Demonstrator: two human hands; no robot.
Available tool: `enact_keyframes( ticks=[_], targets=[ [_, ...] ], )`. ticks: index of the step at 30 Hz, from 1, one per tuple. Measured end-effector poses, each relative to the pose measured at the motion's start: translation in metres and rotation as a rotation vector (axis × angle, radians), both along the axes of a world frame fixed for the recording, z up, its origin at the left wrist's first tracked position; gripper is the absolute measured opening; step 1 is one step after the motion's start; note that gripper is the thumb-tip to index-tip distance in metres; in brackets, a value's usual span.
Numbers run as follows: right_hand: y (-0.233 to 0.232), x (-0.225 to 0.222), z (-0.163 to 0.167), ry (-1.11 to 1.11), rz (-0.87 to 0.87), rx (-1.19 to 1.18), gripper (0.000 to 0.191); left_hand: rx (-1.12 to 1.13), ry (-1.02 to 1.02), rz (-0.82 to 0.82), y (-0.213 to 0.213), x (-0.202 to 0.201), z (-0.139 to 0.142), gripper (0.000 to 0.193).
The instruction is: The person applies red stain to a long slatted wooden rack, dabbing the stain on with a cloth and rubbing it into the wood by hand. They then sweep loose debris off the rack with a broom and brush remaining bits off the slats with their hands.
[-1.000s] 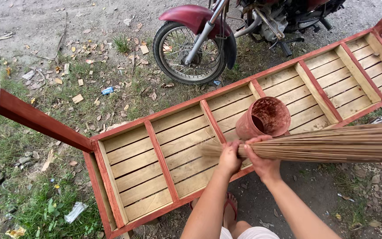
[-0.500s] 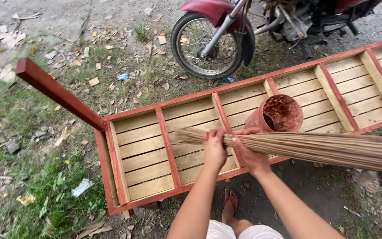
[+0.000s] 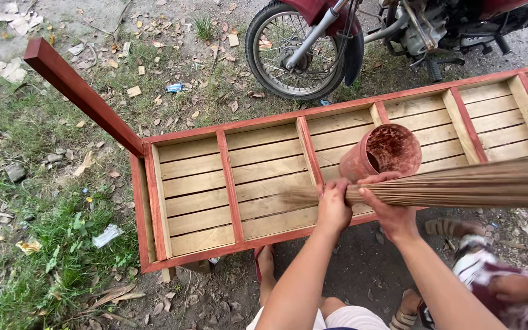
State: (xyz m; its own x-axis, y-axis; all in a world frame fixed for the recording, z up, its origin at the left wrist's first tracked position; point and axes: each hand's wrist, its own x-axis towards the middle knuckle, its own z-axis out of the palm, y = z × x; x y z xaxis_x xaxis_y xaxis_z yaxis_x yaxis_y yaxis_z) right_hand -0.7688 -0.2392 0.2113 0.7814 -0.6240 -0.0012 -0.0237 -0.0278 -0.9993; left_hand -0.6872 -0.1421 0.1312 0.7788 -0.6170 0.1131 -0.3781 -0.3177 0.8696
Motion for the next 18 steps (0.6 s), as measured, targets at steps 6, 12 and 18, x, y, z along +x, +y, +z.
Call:
enact_keyframes(
  ticks=[6,12,18],
  targets=[
    [0.030,0.018,-0.009,-0.083,0.082,-0.160,0.033,-0.084,-0.203,0.142,0.028,0.033,0.004,0.029],
    [0.081,-0.016,-0.061,0.158,0.134,-0.013,0.038,0.139,0.051,0.198,0.095,-0.014,-0.033,0.038],
    [0.013,-0.048,-0.027,0.056,-0.023,-0.312,0.032,-0.026,0.069,-0.088,0.006,-0.010,-0.006,0.052]
  ],
)
